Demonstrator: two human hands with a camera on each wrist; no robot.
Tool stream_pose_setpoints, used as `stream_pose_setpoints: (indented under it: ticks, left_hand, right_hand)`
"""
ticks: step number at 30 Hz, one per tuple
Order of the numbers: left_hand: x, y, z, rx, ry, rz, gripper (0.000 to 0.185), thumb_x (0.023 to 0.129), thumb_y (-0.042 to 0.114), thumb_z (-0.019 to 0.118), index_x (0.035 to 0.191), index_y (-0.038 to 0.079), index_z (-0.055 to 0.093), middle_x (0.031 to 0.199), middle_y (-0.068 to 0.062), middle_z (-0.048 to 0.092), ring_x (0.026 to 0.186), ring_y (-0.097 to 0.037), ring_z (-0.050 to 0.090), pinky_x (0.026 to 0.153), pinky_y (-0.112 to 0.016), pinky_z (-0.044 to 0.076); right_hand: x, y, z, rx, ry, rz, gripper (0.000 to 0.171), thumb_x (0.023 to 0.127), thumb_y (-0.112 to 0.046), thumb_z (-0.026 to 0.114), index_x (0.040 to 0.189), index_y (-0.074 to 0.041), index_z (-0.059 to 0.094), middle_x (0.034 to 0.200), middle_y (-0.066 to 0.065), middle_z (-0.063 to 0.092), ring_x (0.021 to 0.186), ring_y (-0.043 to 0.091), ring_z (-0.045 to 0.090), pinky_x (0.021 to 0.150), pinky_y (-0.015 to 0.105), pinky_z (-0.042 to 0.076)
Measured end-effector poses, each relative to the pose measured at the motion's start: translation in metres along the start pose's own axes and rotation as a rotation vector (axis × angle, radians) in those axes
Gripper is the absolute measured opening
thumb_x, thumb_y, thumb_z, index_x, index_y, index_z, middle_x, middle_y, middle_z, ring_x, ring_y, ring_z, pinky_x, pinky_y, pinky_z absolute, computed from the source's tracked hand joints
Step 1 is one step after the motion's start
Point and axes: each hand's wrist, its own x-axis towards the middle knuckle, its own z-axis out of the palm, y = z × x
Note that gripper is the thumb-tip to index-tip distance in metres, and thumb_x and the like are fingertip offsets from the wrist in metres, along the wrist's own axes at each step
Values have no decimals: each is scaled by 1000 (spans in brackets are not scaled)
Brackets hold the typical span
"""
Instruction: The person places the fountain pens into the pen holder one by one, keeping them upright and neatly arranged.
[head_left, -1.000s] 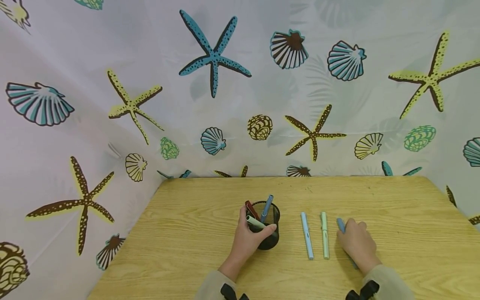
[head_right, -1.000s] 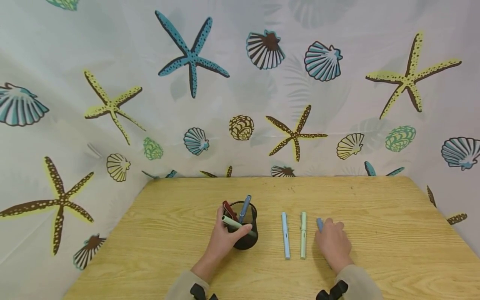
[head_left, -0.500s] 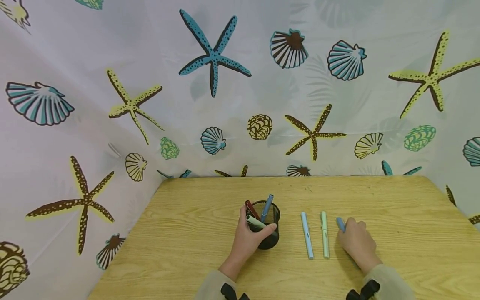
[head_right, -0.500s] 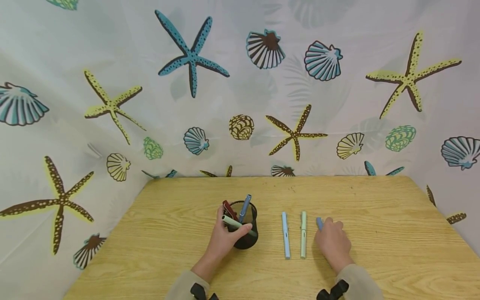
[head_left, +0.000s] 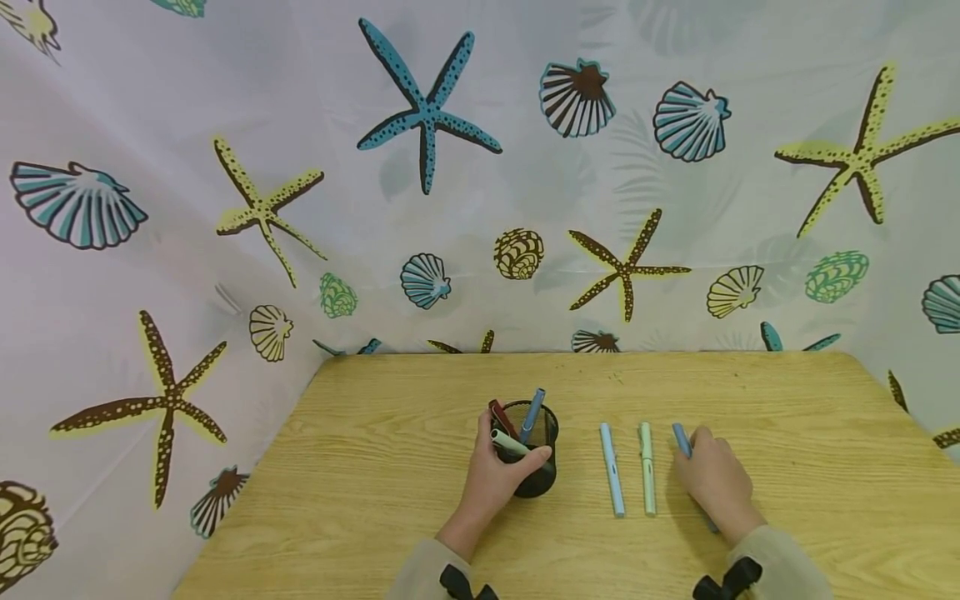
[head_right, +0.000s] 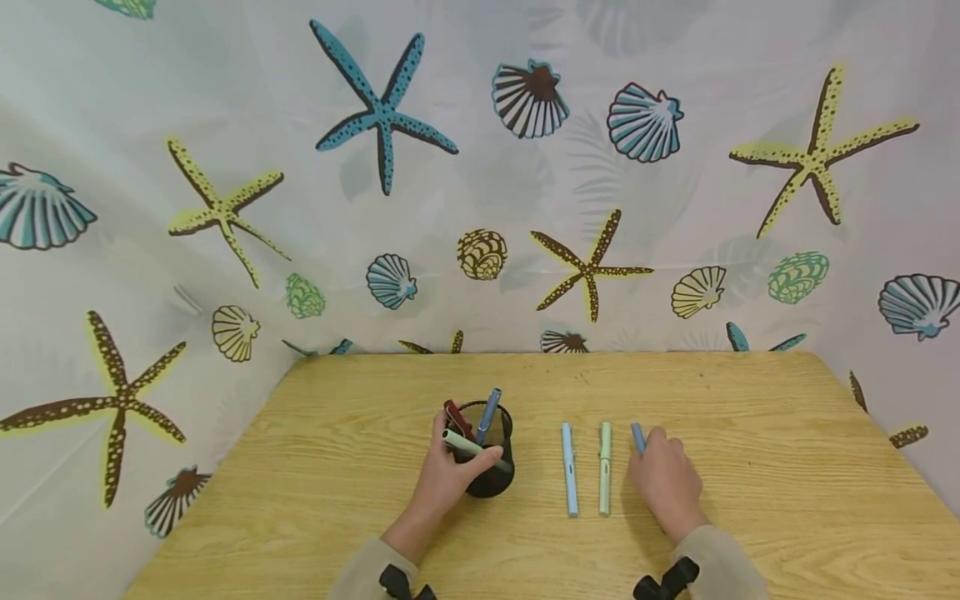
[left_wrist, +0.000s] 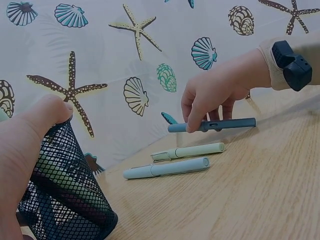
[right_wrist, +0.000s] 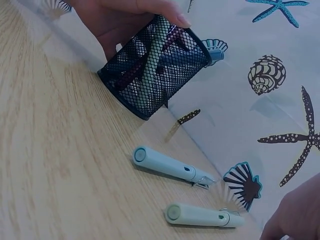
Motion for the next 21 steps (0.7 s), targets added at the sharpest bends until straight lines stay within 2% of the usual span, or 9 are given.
stream_pose_setpoints:
  ticks: [8,21]
  left_hand:
    - [1,1,0,-3,2,26,99,74,46,75,148,19,16,142,-14,32,128,-30,34,97,-53,33]
    - [0,1,0,-7,5,23,96,75,44,75,148,22,17,142,-14,32,127,-31,36,97,-53,34]
  right_hand:
    - [0,-6,-5,24,24,-33,27,90,-13,52,103,10,51,70,12,51,54,21,46,44,31,38]
    - [1,-13,-8,72,93,-61,34,92,-15,49,115,10,47,76,15,51,54,20,48,44,31,39]
